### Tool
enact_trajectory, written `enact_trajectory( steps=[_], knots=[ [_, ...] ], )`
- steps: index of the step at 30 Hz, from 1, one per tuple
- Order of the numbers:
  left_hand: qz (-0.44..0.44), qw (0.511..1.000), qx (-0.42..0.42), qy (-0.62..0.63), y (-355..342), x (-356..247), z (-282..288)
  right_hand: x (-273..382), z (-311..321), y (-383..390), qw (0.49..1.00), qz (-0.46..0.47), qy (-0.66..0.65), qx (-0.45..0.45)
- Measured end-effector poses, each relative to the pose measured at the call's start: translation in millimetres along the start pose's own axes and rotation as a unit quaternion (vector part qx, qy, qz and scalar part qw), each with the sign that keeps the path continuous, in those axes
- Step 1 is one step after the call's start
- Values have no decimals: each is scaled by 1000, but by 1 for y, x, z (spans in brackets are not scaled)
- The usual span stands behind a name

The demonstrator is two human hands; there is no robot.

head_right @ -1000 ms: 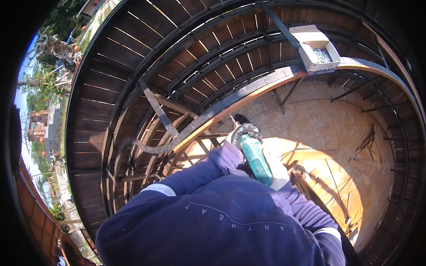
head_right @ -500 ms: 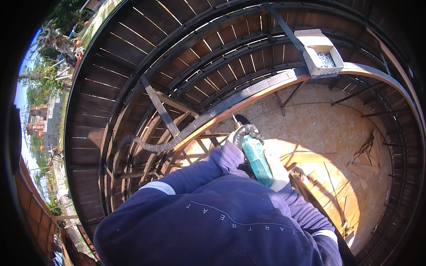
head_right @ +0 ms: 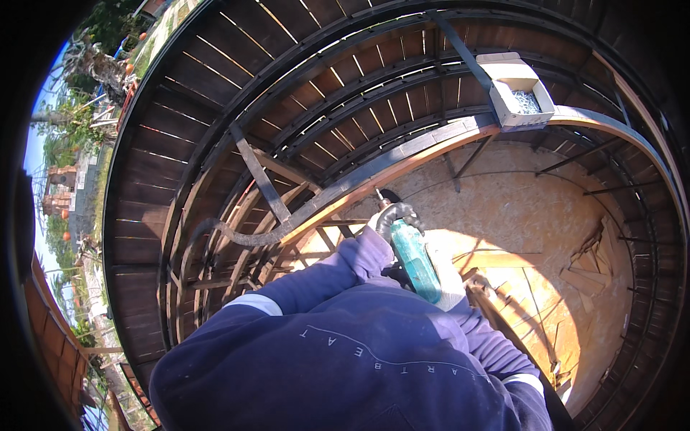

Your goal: The person uses a power drill to secure curved wooden slats onto a circular metal frame. They pick up screws from a box and drill them through the wood into the metal structure while another person assists by holding the slats in place.

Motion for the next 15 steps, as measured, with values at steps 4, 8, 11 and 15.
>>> enact_trajectory(
  steps=[4,8,11,15],
  knots=[
    [-7,999,-44,-29,3,-3,1,0,-3,0,1000,-3,2,4],
    [16,998,-47,-26,3,-3,4,0,-7,-1,1000,-6,-4,13],
    [5,1000,-19,-3,2,0,-2,-1,-11,-1,1000,-10,-2,18],
    [-2,999,-22,-30,10,-11,-5,0,-11,-1,1000,-11,6,19]
  ],
)
Point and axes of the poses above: each hand's wrist, its own y-axis away from the middle knuckle, its own z-axis out of the back of the hand, x = y × z, the point moved 9 cm from there along -y, towards the middle knuckle, and after that the axes turned 11 degrees about -z, right-handed, at the moved point
